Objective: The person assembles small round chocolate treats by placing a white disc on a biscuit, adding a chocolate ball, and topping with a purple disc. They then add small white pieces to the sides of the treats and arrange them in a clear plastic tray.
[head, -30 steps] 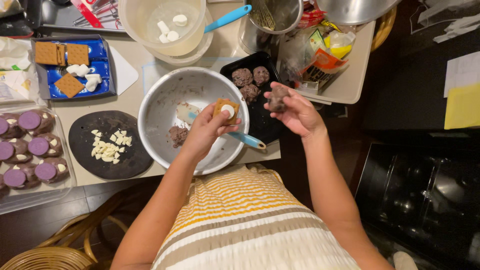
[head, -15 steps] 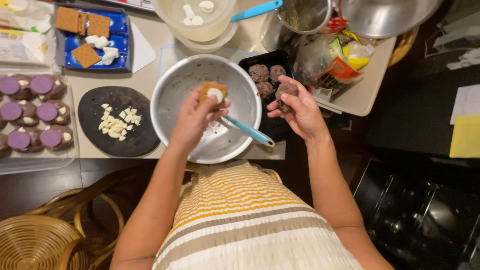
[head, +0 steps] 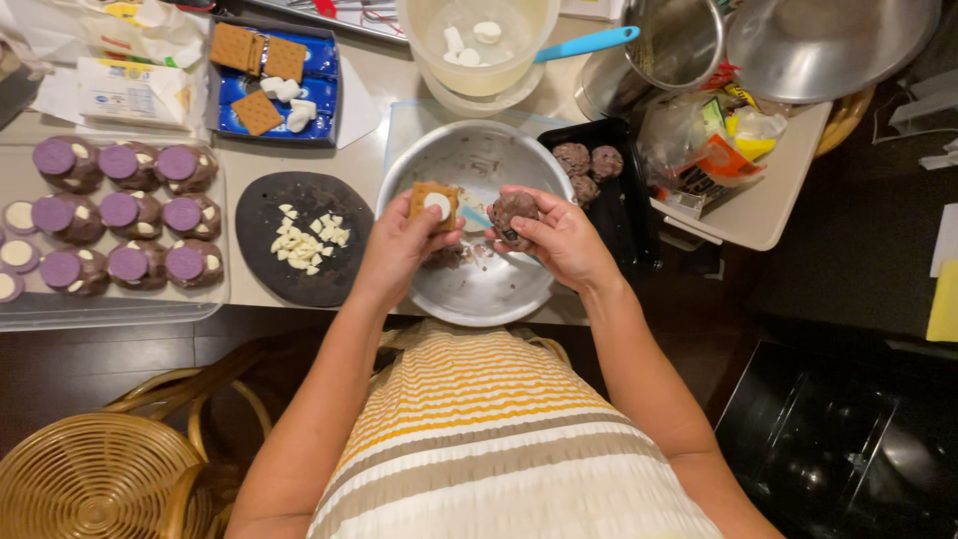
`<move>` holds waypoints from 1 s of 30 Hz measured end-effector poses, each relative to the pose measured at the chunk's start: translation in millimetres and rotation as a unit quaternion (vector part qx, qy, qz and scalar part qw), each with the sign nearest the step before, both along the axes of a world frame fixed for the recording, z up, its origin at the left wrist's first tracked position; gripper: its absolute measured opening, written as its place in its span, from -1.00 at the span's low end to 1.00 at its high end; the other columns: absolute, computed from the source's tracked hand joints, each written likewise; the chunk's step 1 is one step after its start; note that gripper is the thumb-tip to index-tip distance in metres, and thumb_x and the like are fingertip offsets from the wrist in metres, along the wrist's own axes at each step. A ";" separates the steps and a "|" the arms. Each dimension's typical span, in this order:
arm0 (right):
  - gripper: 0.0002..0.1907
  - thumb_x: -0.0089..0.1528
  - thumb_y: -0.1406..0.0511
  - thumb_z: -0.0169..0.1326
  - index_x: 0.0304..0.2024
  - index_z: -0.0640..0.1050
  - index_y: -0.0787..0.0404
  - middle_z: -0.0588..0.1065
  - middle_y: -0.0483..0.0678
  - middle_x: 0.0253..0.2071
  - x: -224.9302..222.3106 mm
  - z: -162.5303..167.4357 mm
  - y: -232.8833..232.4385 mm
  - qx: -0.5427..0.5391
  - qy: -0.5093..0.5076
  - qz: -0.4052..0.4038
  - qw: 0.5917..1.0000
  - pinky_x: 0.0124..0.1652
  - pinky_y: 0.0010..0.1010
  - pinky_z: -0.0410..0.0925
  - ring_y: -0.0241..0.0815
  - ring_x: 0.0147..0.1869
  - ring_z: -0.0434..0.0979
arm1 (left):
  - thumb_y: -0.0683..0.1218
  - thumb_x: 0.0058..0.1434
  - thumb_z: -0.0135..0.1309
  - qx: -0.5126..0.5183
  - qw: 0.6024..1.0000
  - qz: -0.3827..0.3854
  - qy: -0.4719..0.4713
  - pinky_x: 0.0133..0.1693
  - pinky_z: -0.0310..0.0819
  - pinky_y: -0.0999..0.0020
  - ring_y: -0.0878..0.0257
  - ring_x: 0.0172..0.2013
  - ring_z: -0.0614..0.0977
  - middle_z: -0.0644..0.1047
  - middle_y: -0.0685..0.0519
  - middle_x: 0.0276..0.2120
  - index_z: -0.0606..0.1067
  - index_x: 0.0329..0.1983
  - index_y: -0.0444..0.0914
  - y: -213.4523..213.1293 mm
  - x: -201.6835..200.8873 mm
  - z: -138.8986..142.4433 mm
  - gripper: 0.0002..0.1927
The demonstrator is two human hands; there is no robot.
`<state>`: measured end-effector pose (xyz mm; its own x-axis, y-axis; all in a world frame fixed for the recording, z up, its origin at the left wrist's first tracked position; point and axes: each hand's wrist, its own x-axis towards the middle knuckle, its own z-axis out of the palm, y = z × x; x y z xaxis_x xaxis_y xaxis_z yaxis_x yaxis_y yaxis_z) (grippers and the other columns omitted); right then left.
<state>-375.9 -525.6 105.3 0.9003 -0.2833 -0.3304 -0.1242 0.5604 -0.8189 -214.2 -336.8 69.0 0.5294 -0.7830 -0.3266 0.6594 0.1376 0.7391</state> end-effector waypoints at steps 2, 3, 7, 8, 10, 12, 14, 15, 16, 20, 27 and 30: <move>-0.48 0.37 0.45 -0.04 0.39 0.26 0.39 0.49 0.15 0.16 8.5 1.4 10.5 0.007 0.001 -0.006 1.000 0.09 -0.18 0.51 0.01 0.12 0.59 | -0.14 0.43 -0.03 0.010 1.000 -0.013 -0.004 -0.10 0.66 0.39 0.19 -0.11 0.68 0.54 -0.08 0.00 0.30 0.30 -0.38 3.0 -3.0 -5.5 -0.58; -0.48 0.37 0.44 -0.06 0.39 0.26 0.37 0.48 0.14 0.16 11.8 2.4 15.3 0.008 0.005 -0.013 1.000 0.10 -0.18 0.51 0.01 0.13 0.59 | -0.15 0.42 -0.03 0.014 1.000 -0.021 -0.005 -0.10 0.66 0.40 0.20 -0.11 0.68 0.54 -0.08 0.00 0.29 0.30 -0.38 4.1 -4.4 -7.7 -0.58; -0.45 0.37 0.45 -0.10 0.42 0.23 0.34 0.44 0.11 0.23 17.1 9.7 29.1 0.083 -0.045 -0.026 0.995 0.21 -0.19 0.48 -0.05 0.25 0.54 | -0.18 0.37 -0.02 0.023 0.999 -0.025 -0.016 -0.20 0.66 0.37 0.21 -0.20 0.67 0.56 -0.08 -0.04 0.26 0.28 -0.32 10.5 -9.6 -12.0 -0.57; -0.46 0.38 0.44 -0.10 0.42 0.23 0.33 0.44 0.11 0.21 18.6 11.1 31.6 0.087 -0.051 -0.030 0.994 0.22 -0.18 0.47 -0.04 0.24 0.54 | -0.18 0.36 -0.02 0.025 0.999 -0.030 -0.019 -0.21 0.67 0.37 0.21 -0.19 0.67 0.57 -0.08 -0.04 0.28 0.25 -0.35 12.3 -9.8 -12.0 -0.59; -0.49 0.42 0.41 -0.09 0.43 0.22 0.32 0.43 0.12 0.19 20.8 12.8 37.2 0.097 -0.061 -0.038 0.993 0.22 -0.16 0.47 0.00 0.23 0.54 | -0.19 0.35 -0.02 0.030 0.999 -0.039 -0.018 -0.22 0.68 0.36 0.21 -0.19 0.68 0.57 -0.08 -0.04 0.31 0.20 -0.37 16.2 -9.7 -11.4 -0.63; -0.47 0.38 0.44 -0.06 0.41 0.23 0.31 0.45 0.11 0.17 24.2 12.4 41.7 0.031 -0.025 -0.058 0.998 0.15 -0.21 0.48 -0.02 0.19 0.56 | -0.19 0.35 -0.01 0.033 0.998 -0.047 -0.015 -0.23 0.69 0.34 0.20 -0.20 0.69 0.57 -0.10 -0.07 0.33 0.18 -0.38 17.8 -7.9 -10.2 -0.65; -0.47 0.36 0.46 -0.03 0.39 0.25 0.33 0.48 0.12 0.15 26.3 10.3 45.6 -0.001 -0.013 -0.066 0.998 0.10 -0.24 0.49 -0.03 0.15 0.58 | -0.19 0.35 -0.01 0.028 0.998 -0.047 -0.012 -0.23 0.69 0.34 0.21 -0.20 0.69 0.58 -0.11 -0.05 0.32 0.17 -0.37 20.6 -6.1 -9.2 -0.65; -0.48 0.36 0.46 -0.02 0.38 0.27 0.35 0.49 0.13 0.14 26.6 9.0 47.0 -0.002 -0.019 -0.064 0.998 0.08 -0.24 0.50 -0.02 0.13 0.59 | -0.19 0.35 -0.01 0.025 0.998 -0.048 -0.011 -0.22 0.69 0.34 0.21 -0.20 0.69 0.58 -0.11 -0.05 0.32 0.17 -0.37 21.6 -5.3 -8.8 -0.65; -0.49 0.37 0.46 -0.02 0.37 0.28 0.37 0.50 0.14 0.12 26.8 7.5 48.0 -0.002 -0.026 -0.062 0.998 0.05 -0.24 0.50 -0.02 0.11 0.61 | -0.19 0.35 -0.01 0.027 0.998 -0.048 -0.011 -0.22 0.68 0.34 0.21 -0.21 0.69 0.58 -0.11 -0.05 0.32 0.17 -0.37 22.4 -4.6 -8.6 -0.65; -0.48 0.35 0.49 0.00 0.37 0.30 0.37 0.52 0.15 0.09 25.4 2.4 49.9 0.024 -0.035 -0.064 0.997 0.01 -0.29 0.51 -0.03 0.08 0.62 | -0.19 0.35 -0.01 0.023 0.998 -0.051 -0.007 -0.23 0.68 0.34 0.21 -0.21 0.70 0.59 -0.12 -0.05 0.32 0.17 -0.37 24.8 -2.9 -9.1 -0.65; -0.47 0.35 0.45 -0.06 0.39 0.27 0.32 0.48 0.15 0.15 22.9 5.6 52.2 0.051 -0.056 -0.070 0.995 0.08 -0.21 0.48 0.01 0.17 0.57 | -0.20 0.36 -0.01 0.019 0.999 -0.049 -0.012 -0.24 0.69 0.34 0.19 -0.23 0.69 0.57 -0.13 -0.06 0.31 0.21 -0.39 28.3 -2.8 -9.7 -0.62; -0.51 0.43 0.32 -0.16 0.40 0.26 0.36 0.46 0.19 0.20 23.8 10.3 55.0 0.130 -0.117 -0.066 0.982 0.16 -0.10 0.41 0.07 0.24 0.52 | -0.20 0.34 -0.01 0.016 0.998 -0.056 -0.015 -0.25 0.68 0.35 0.20 -0.23 0.68 0.56 -0.10 -0.05 0.27 0.30 -0.35 28.8 -3.2 -9.0 -0.53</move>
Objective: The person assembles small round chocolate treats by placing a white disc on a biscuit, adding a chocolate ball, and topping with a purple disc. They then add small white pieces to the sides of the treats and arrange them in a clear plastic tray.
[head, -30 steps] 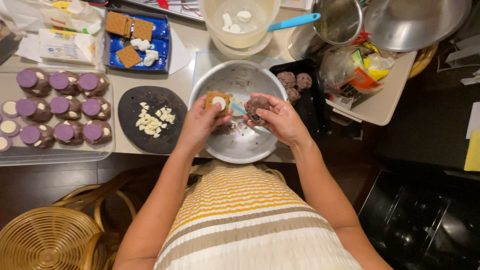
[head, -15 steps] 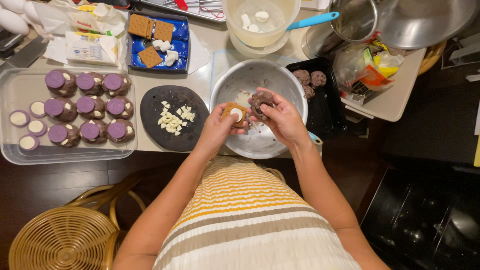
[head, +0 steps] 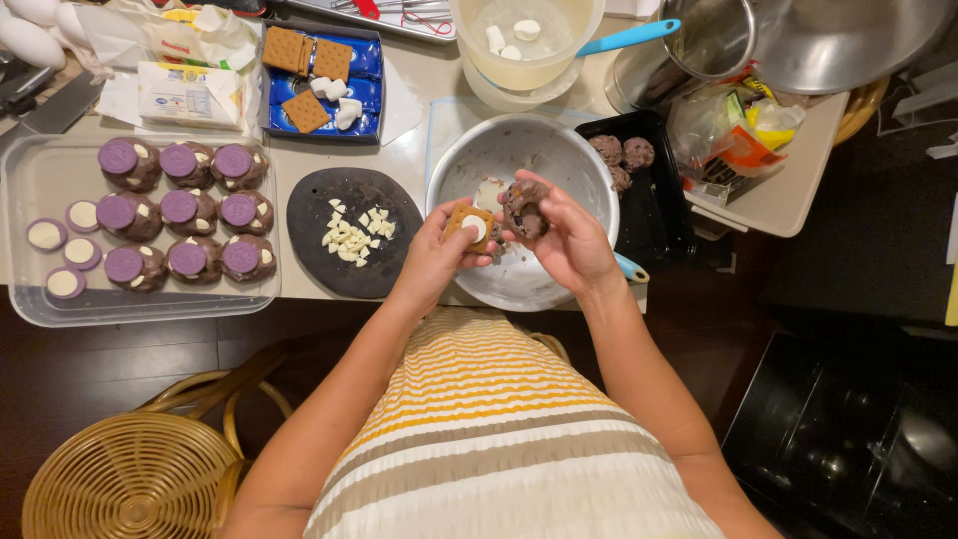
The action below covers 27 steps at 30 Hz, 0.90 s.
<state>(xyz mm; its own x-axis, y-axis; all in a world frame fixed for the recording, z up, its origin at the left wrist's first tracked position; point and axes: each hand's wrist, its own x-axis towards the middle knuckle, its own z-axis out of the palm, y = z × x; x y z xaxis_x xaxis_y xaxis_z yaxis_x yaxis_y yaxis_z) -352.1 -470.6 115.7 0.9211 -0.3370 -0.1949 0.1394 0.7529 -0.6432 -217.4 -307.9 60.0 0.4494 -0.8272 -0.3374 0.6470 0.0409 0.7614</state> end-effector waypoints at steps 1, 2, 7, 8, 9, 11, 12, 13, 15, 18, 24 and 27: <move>-0.51 0.47 0.27 -0.19 0.41 0.26 0.38 0.45 0.20 0.23 1.0 1.0 2.0 0.031 -0.029 0.001 0.999 0.19 -0.06 0.39 0.10 0.27 0.49 | -0.19 0.34 -0.01 -0.002 1.000 0.001 0.007 -0.23 0.69 0.36 0.19 -0.23 0.68 0.56 -0.10 -0.05 0.26 0.32 -0.35 -0.3 -0.7 0.0 -0.52; -0.49 0.48 0.26 -0.21 0.42 0.25 0.38 0.45 0.19 0.24 1.9 1.9 4.4 0.006 -0.020 -0.014 1.000 0.25 -0.08 0.35 0.07 0.30 0.47 | -0.19 0.34 0.00 -0.004 1.000 0.002 0.014 -0.22 0.69 0.36 0.19 -0.22 0.68 0.56 -0.11 -0.04 0.25 0.33 -0.35 -1.0 -1.6 -0.1 -0.50; -0.46 0.48 0.35 -0.20 0.51 0.19 0.35 0.34 0.11 0.38 6.9 0.5 25.3 -0.290 0.039 -0.065 0.954 0.40 -0.25 0.17 -0.02 0.43 0.31 | -0.17 0.37 0.00 -0.014 0.999 -0.003 0.032 -0.21 0.68 0.35 0.16 -0.17 0.69 0.53 -0.12 -0.01 0.22 0.34 -0.35 -7.1 -8.5 -4.4 -0.50; -0.48 0.48 0.36 -0.19 0.50 0.22 0.35 0.33 0.13 0.38 7.0 0.5 29.3 -0.412 0.053 -0.074 0.906 0.41 -0.26 0.19 0.00 0.45 0.32 | -0.16 0.38 0.00 -0.014 1.000 0.000 0.027 -0.20 0.68 0.36 0.16 -0.16 0.69 0.53 -0.12 -0.01 0.22 0.34 -0.35 -8.8 -9.9 -5.6 -0.50; -0.49 0.48 0.38 -0.18 0.49 0.25 0.34 0.32 0.15 0.39 6.1 0.5 34.0 -0.527 0.068 -0.083 0.843 0.42 -0.26 0.20 0.03 0.46 0.33 | -0.14 0.39 0.00 -0.014 1.000 0.003 0.023 -0.20 0.68 0.36 0.15 -0.15 0.69 0.53 -0.12 0.00 0.22 0.34 -0.36 -9.4 -11.4 -7.0 -0.51; -0.50 0.47 0.40 -0.17 0.48 0.27 0.34 0.28 0.17 0.42 4.5 1.1 42.5 -0.654 0.076 -0.087 0.747 0.46 -0.25 0.19 0.07 0.50 0.32 | -0.14 0.40 -0.01 -0.035 0.999 0.013 0.021 -0.15 0.68 0.36 0.19 -0.09 0.68 0.51 -0.09 0.05 0.22 0.35 -0.35 -10.6 -13.6 -9.2 -0.51; -0.49 0.46 0.42 -0.16 0.48 0.27 0.34 0.26 0.18 0.45 4.4 1.8 45.6 -0.676 0.069 -0.084 0.729 0.48 -0.23 0.16 0.09 0.53 0.30 | -0.14 0.40 -0.01 -0.045 0.999 0.019 0.020 -0.13 0.68 0.37 0.20 -0.06 0.67 0.51 -0.07 0.07 0.22 0.35 -0.35 -11.8 -14.2 -9.8 -0.51; -0.48 0.44 0.44 -0.15 0.47 0.26 0.34 0.24 0.19 0.47 4.2 2.5 48.9 -0.697 0.063 -0.081 0.710 0.50 -0.22 0.13 0.11 0.56 0.28 | -0.13 0.41 -0.03 -0.048 0.998 0.021 0.017 -0.11 0.67 0.35 0.20 -0.05 0.67 0.51 -0.07 0.08 0.22 0.35 -0.35 -12.3 -15.1 -10.0 -0.51; -0.44 0.41 0.45 -0.15 0.48 0.21 0.37 0.18 0.24 0.51 4.5 4.3 53.5 -0.702 0.051 -0.079 0.706 0.53 -0.17 0.06 0.18 0.60 0.18 | -0.13 0.43 -0.05 -0.052 0.998 0.026 0.011 -0.06 0.66 0.33 0.19 -0.02 0.66 0.51 -0.08 0.09 0.22 0.36 -0.35 -12.6 -16.5 -8.9 -0.52; -0.41 0.39 0.45 -0.14 0.49 0.18 0.38 0.14 0.24 0.54 5.6 6.7 56.0 -0.708 0.040 -0.073 0.702 0.56 -0.13 -0.02 0.21 0.66 0.07 | -0.08 0.46 -0.12 -0.070 0.997 0.025 0.018 0.09 0.55 0.25 0.21 0.09 0.58 0.45 0.00 0.17 0.18 0.41 -0.27 -10.9 -18.0 -3.5 -0.51; -0.45 0.37 0.46 -0.15 0.44 0.29 0.36 0.19 0.19 0.53 3.6 6.4 58.7 -0.692 0.009 -0.086 0.716 0.58 -0.09 -0.04 0.19 0.69 0.04 | 0.04 0.51 -0.22 -0.233 0.958 0.003 0.168 0.26 0.43 0.14 0.11 0.22 0.54 0.46 -0.10 0.24 0.22 0.44 -0.31 -1.3 -10.3 9.5 -0.47; -0.49 0.37 0.47 -0.14 0.40 0.34 0.36 0.26 0.19 0.50 3.1 9.0 56.7 -0.660 0.000 -0.075 0.747 0.56 -0.08 0.02 0.20 0.66 0.12 | 0.08 0.53 -0.24 -0.128 0.984 0.044 0.120 0.08 0.49 0.12 0.15 0.10 0.54 0.46 -0.06 0.17 0.21 0.43 -0.26 -5.6 -10.4 11.5 -0.49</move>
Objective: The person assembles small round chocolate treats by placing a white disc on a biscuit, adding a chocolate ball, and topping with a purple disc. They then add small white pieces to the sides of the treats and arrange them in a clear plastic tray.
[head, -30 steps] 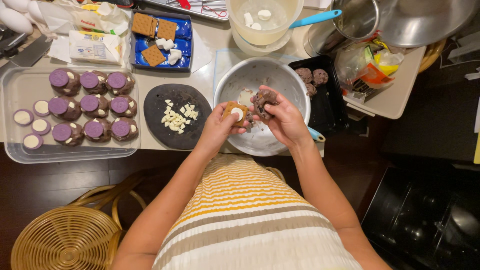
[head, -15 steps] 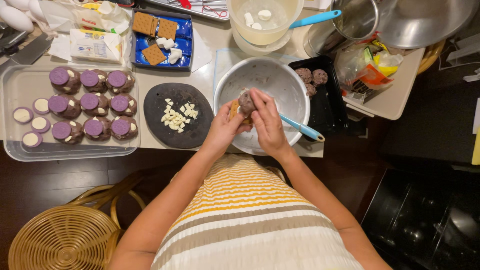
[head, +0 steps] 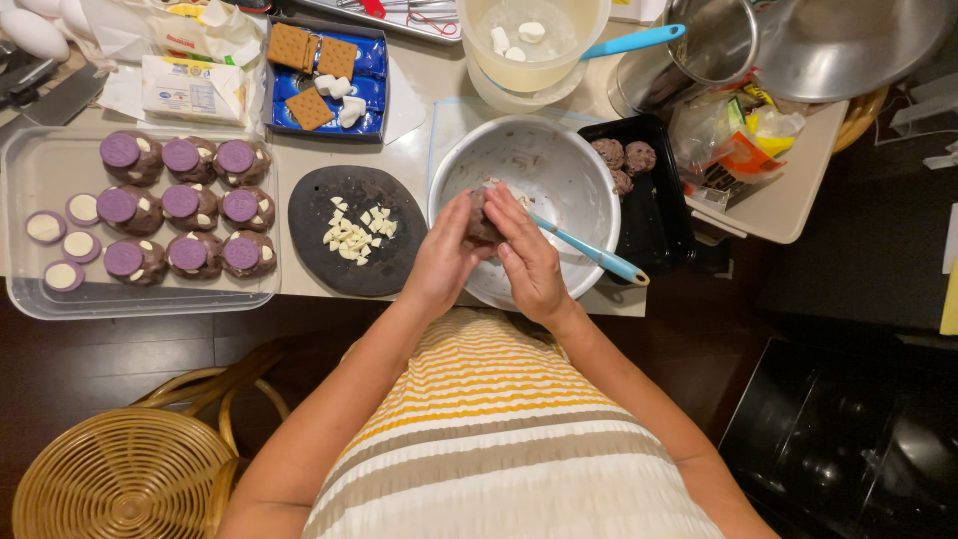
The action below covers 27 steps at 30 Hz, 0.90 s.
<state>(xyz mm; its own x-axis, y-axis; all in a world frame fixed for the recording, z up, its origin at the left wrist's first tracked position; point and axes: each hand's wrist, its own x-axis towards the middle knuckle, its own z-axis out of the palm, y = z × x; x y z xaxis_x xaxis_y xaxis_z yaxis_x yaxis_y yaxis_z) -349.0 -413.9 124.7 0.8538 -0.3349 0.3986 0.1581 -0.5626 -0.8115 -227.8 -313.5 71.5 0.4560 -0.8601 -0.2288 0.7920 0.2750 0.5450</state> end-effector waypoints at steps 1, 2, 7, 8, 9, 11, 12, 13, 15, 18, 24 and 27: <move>-0.50 0.37 0.47 -0.13 0.38 0.36 0.36 0.28 0.20 0.48 0.4 2.4 -2.6 0.013 0.005 0.005 1.000 0.55 -0.08 0.04 0.21 0.65 0.15 | 0.06 0.52 -0.22 0.004 1.000 -0.007 -0.019 0.09 0.50 0.12 0.15 0.10 0.55 0.46 -0.06 0.16 0.21 0.42 -0.27 -0.9 0.2 0.0 -0.50; -0.52 0.36 0.46 -0.08 0.35 0.39 0.35 0.33 0.18 0.44 1.8 5.2 -6.2 0.006 0.003 -0.010 1.000 0.51 -0.11 0.11 0.16 0.59 0.23 | 0.05 0.52 -0.21 0.008 0.999 -0.014 -0.038 0.09 0.52 0.11 0.15 0.10 0.56 0.46 -0.06 0.16 0.21 0.42 -0.27 -1.6 -0.1 -0.2 -0.51; -0.67 0.36 0.39 0.09 0.18 0.53 0.32 0.46 0.17 0.29 15.7 24.1 -39.0 -0.092 -0.040 0.045 0.994 0.42 -0.12 0.24 0.17 0.47 0.37 | -0.02 0.51 -0.19 -0.015 0.997 -0.057 -0.045 0.08 0.56 0.11 0.15 0.08 0.56 0.45 -0.06 0.14 0.22 0.41 -0.27 0.8 -3.5 0.4 -0.54; -0.70 0.36 0.37 0.09 0.15 0.55 0.33 0.49 0.16 0.24 19.1 25.3 -40.3 -0.105 -0.034 0.062 0.992 0.39 -0.12 0.27 0.17 0.42 0.43 | -0.03 0.52 -0.19 -0.037 0.996 -0.064 -0.043 0.11 0.55 0.11 0.16 0.09 0.56 0.45 -0.07 0.15 0.22 0.40 -0.28 1.5 -4.6 1.5 -0.56; -0.72 0.37 0.35 0.10 0.11 0.56 0.33 0.53 0.16 0.19 22.6 26.0 -41.2 -0.118 -0.029 0.079 0.989 0.36 -0.13 0.31 0.17 0.37 0.48 | -0.05 0.54 -0.19 -0.059 0.995 -0.071 -0.041 0.14 0.55 0.11 0.17 0.11 0.56 0.45 -0.07 0.15 0.23 0.39 -0.30 1.4 -5.3 3.2 -0.58; -0.75 0.37 0.33 0.11 0.05 0.58 0.33 0.56 0.15 0.11 27.1 25.4 -37.5 -0.123 -0.036 0.075 0.989 0.30 -0.15 0.37 0.16 0.27 0.56 | -0.07 0.54 -0.22 -0.059 0.995 -0.078 -0.021 0.14 0.53 0.12 0.19 0.11 0.55 0.45 -0.07 0.15 0.24 0.38 -0.29 3.5 -6.4 7.6 -0.60; -0.76 0.37 0.32 0.11 0.04 0.58 0.33 0.56 0.15 0.08 27.7 24.2 -32.8 -0.115 -0.047 0.053 0.991 0.27 -0.16 0.40 0.14 0.21 0.58 | -0.08 0.54 -0.24 -0.059 0.995 -0.080 -0.009 0.14 0.52 0.13 0.20 0.10 0.55 0.45 -0.06 0.14 0.25 0.38 -0.29 5.0 -7.2 10.0 -0.60; -0.77 0.37 0.32 0.12 0.02 0.58 0.33 0.57 0.15 0.05 28.2 23.3 -29.1 -0.106 -0.059 0.033 0.992 0.23 -0.17 0.42 0.13 0.16 0.61 | -0.08 0.54 -0.24 -0.057 0.995 -0.080 -0.006 0.14 0.50 0.15 0.21 0.10 0.54 0.44 -0.05 0.15 0.25 0.38 -0.28 5.7 -7.5 12.6 -0.60; -0.74 0.34 0.29 0.17 0.00 0.58 0.34 0.57 0.15 0.02 28.6 21.9 -23.8 -0.110 -0.074 0.017 0.991 0.18 -0.18 0.44 0.10 0.13 0.61 | -0.07 0.54 -0.26 -0.053 0.995 -0.081 0.000 0.12 0.46 0.18 0.24 0.09 0.53 0.44 -0.03 0.15 0.26 0.39 -0.25 7.2 -8.0 17.5 -0.60; -0.70 0.29 0.26 0.24 -0.03 0.59 0.33 0.57 0.13 0.00 27.5 20.5 -19.7 -0.101 -0.079 0.015 0.992 0.16 -0.19 0.46 0.09 0.13 0.61 | -0.07 0.54 -0.25 -0.048 0.995 -0.087 0.000 0.10 0.47 0.16 0.21 0.05 0.53 0.46 -0.05 0.10 0.26 0.39 -0.25 11.6 -10.0 22.7 -0.60; -0.62 0.26 0.14 0.28 -0.04 0.60 0.29 0.58 0.10 0.02 20.7 22.7 -24.6 -0.032 -0.070 0.024 0.997 0.15 -0.26 0.46 0.03 0.14 0.62 | 0.11 0.61 -0.29 -0.113 0.981 -0.141 0.063 0.27 0.41 0.12 0.13 0.14 0.55 0.47 -0.10 0.09 0.29 0.34 -0.32 23.6 -1.3 23.9 -0.53; -0.64 0.29 0.13 0.28 -0.05 0.61 0.28 0.58 0.08 0.01 20.6 24.5 -16.8 -0.013 -0.075 -0.010 0.997 0.14 -0.26 0.48 0.00 0.13 0.63 | 0.34 0.52 -0.42 -0.093 0.982 -0.148 0.069 0.25 0.33 0.18 0.16 0.11 0.54 0.49 -0.13 0.11 0.34 0.36 -0.34 17.5 2.0 25.0 -0.25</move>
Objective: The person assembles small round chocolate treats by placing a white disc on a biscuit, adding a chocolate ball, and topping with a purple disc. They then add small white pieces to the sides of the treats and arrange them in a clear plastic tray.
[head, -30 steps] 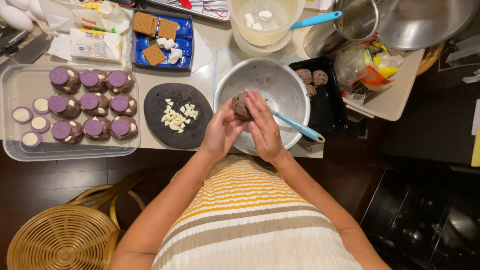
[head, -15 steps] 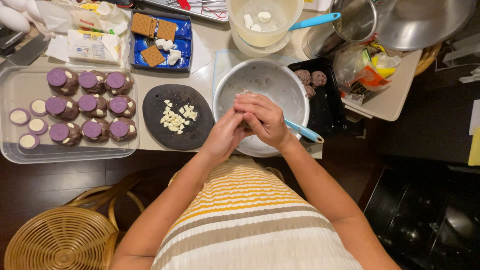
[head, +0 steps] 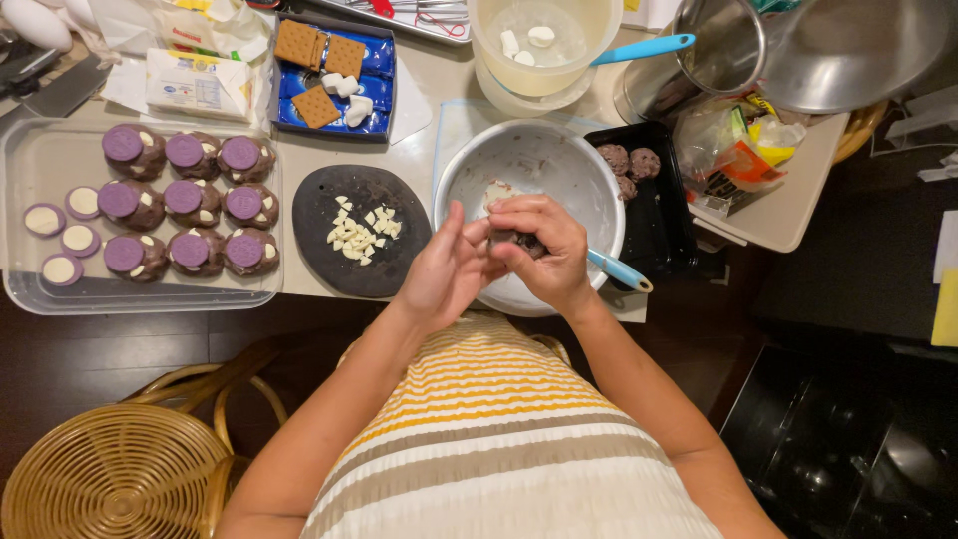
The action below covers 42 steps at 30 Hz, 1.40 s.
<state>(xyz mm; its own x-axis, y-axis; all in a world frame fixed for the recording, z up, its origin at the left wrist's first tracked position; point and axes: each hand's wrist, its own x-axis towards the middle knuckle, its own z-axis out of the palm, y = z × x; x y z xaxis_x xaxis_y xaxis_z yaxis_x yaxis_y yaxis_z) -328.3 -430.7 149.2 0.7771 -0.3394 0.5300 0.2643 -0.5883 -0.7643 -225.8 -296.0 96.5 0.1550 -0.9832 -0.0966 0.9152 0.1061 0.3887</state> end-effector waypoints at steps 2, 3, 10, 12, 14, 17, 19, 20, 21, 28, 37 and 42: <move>-0.66 0.30 0.14 0.28 -0.06 0.62 0.27 0.59 0.08 0.01 1.9 0.7 10.9 0.008 -0.006 -0.032 0.999 0.12 -0.27 0.48 -0.01 0.13 0.63 | 0.33 0.55 -0.38 0.000 0.995 0.067 0.080 0.29 0.27 0.08 0.08 0.19 0.49 0.43 -0.14 0.17 0.31 0.37 -0.33 -11.2 -11.0 3.6 -0.29; -0.66 0.29 0.13 0.27 -0.07 0.61 0.27 0.59 0.08 0.01 6.0 -1.0 19.7 0.016 -0.013 -0.041 0.999 0.11 -0.28 0.48 -0.01 0.12 0.63 | 0.33 0.56 -0.36 0.000 0.988 0.100 0.119 0.31 0.25 0.04 0.04 0.23 0.46 0.41 -0.14 0.20 0.29 0.38 -0.32 -16.8 -16.4 6.2 -0.30; -0.71 0.29 0.23 0.24 -0.03 0.60 0.27 0.56 0.13 0.07 14.9 -6.9 43.0 -0.049 0.044 -0.049 0.997 0.23 -0.18 0.40 0.10 0.27 0.57 | 0.25 0.50 -0.40 -0.036 0.960 0.188 0.202 0.42 0.06 0.04 -0.09 0.41 0.26 0.26 -0.18 0.40 0.21 0.45 -0.26 -15.6 -21.2 19.3 -0.34; -0.74 0.30 0.27 0.23 -0.01 0.60 0.26 0.57 0.09 0.09 14.1 -4.9 44.7 -0.074 0.044 -0.056 0.995 0.35 -0.08 0.33 0.10 0.33 0.55 | 0.21 0.53 -0.39 -0.042 0.967 0.180 0.172 0.45 0.07 0.03 -0.10 0.42 0.27 0.26 -0.18 0.41 0.21 0.46 -0.29 -13.8 -22.9 18.5 -0.37; -0.74 0.29 0.30 0.23 0.00 0.61 0.26 0.57 0.06 0.12 13.1 1.1 48.3 -0.085 0.061 -0.050 0.993 0.42 -0.03 0.27 0.12 0.38 0.53 | 0.18 0.53 -0.38 -0.038 0.968 0.163 0.188 0.44 0.11 0.04 -0.11 0.40 0.29 0.28 -0.19 0.41 0.22 0.45 -0.28 -11.4 -24.1 15.2 -0.39; -0.63 0.21 0.30 0.24 0.04 0.59 0.32 0.52 0.16 0.18 18.1 16.6 48.4 -0.097 0.087 -0.001 0.991 0.39 0.01 0.23 0.23 0.41 0.44 | 0.16 0.49 -0.37 -0.013 0.969 0.144 0.201 0.38 0.18 0.02 -0.12 0.35 0.34 0.31 -0.17 0.38 0.23 0.43 -0.23 -8.0 -18.4 9.1 -0.43; -0.46 0.08 0.30 0.26 0.09 0.56 0.43 0.41 0.36 0.23 19.4 30.8 38.6 -0.121 0.089 0.053 0.987 0.31 0.05 0.20 0.38 0.40 0.32 | 0.16 0.50 -0.35 0.019 0.967 0.139 0.214 0.35 0.22 0.02 -0.06 0.33 0.36 0.33 -0.13 0.36 0.22 0.42 -0.19 -1.6 -13.7 7.7 -0.46; -0.50 0.10 0.29 0.28 0.06 0.58 0.39 0.46 0.31 0.19 22.2 35.6 34.0 -0.145 0.080 0.098 0.981 0.30 0.02 0.23 0.34 0.37 0.36 | 0.18 0.53 -0.34 0.036 0.964 0.139 0.223 0.36 0.23 0.02 -0.01 0.33 0.35 0.34 -0.10 0.36 0.22 0.42 -0.17 3.7 -10.9 8.3 -0.47; -0.54 0.11 0.29 0.30 0.04 0.60 0.35 0.50 0.26 0.15 25.7 38.7 30.3 -0.168 0.071 0.141 0.973 0.29 -0.01 0.27 0.30 0.34 0.41 | 0.19 0.55 -0.34 0.054 0.961 0.137 0.233 0.36 0.24 0.03 0.05 0.33 0.35 0.35 -0.08 0.36 0.22 0.41 -0.16 7.7 -9.9 9.9 -0.49; -0.82 0.13 0.47 0.29 -0.20 0.63 0.33 0.59 0.08 -0.13 45.5 16.3 55.9 -0.136 -0.021 0.147 0.979 0.02 -0.25 0.49 0.03 0.00 0.63 | 0.50 0.36 -0.46 -0.021 0.966 0.090 0.242 0.34 0.26 0.15 -0.04 0.33 0.40 0.32 -0.35 0.32 0.23 0.36 -0.45 34.6 3.1 27.6 -0.01; -0.89 0.29 0.42 0.23 -0.13 0.66 0.26 0.64 0.06 -0.01 69.2 -4.1 114.6 0.052 0.054 -0.017 0.997 0.11 -0.28 0.47 -0.03 0.09 0.68 | 0.35 0.44 -0.43 0.035 0.936 0.334 0.105 0.45 0.07 0.21 0.11 0.44 0.28 0.29 -0.09 0.42 0.17 0.48 -0.19 53.2 8.1 16.8 -0.26; -0.57 0.18 0.30 0.22 0.09 0.57 0.31 0.45 0.21 0.21 81.1 5.7 120.1 -0.176 0.033 0.098 0.979 0.29 0.00 0.27 0.22 0.37 0.41 | 0.29 0.51 -0.41 -0.035 0.937 0.298 0.180 0.42 0.07 0.04 -0.07 0.39 0.27 0.30 -0.18 0.36 0.18 0.47 -0.28 83.5 28.6 7.5 -0.31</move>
<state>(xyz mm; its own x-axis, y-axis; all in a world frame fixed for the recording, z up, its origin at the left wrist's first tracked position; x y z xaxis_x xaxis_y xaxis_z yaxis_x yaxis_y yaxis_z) -247.2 -310.6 154.9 0.8461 0.0147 0.5328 0.3553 -0.7607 -0.5432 -197.2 -212.5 104.0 0.6480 -0.7382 -0.1875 0.7558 0.6536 0.0388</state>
